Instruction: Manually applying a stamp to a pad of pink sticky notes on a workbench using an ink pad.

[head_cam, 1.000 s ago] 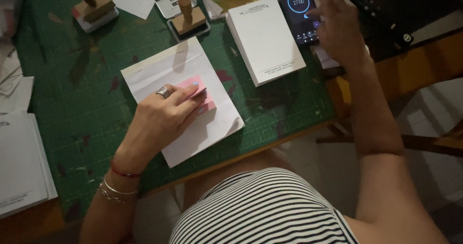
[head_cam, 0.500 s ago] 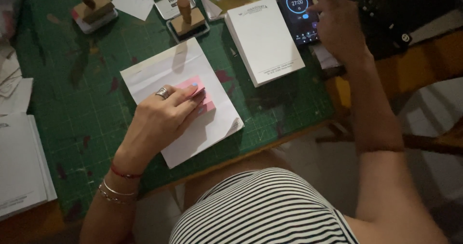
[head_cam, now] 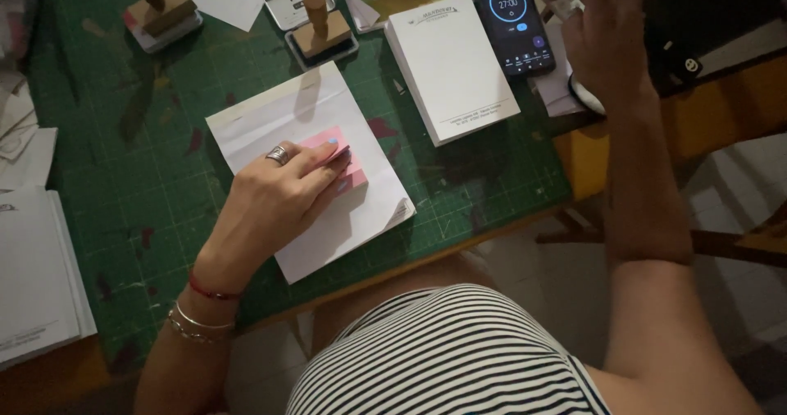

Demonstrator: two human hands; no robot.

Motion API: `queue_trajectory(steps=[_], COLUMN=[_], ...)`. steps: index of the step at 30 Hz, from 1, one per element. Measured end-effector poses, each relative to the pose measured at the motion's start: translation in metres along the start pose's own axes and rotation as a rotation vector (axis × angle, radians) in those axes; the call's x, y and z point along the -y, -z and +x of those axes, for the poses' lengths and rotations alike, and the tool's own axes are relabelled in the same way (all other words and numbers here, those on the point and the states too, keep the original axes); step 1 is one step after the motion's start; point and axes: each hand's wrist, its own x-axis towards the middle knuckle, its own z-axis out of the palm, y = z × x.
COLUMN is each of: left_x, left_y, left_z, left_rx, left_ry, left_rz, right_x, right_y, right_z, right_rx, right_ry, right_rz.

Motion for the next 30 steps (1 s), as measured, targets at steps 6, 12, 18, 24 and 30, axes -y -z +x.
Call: queue_trajectory(steps=[6,12,18,24,30], left_x=[0.000,0.001,0.000,0.000,0.000], left_y=[-0.001,-0.002,0.000,-0.001,0.001], left_z=[0.001,-0.001,0.001,-0.001,0.001], left_rx=[-0.014,0.006,-0.010,0.007,-0.001], left_ry=[-0.004,0.001,0.000,0.010,0.000], left_rz=[-0.006,0.004,-0.010,-0.001,-0.003], right_x=[0.005,-0.012,-0.006,-0.011,-0.012], right_y=[0.002,-0.022,-0.024,-0.026,-0.027], right_z=[0.003,-0.007,-0.007,-0.009,-0.015], right_rx=[0.021,0.136,0.180,0.164,0.229], right_ry=[-0.025,-0.051,-0.124,-0.074,-0.156], right_rz=[-0.066,-0.141,-0.119,-0.111,-0.156])
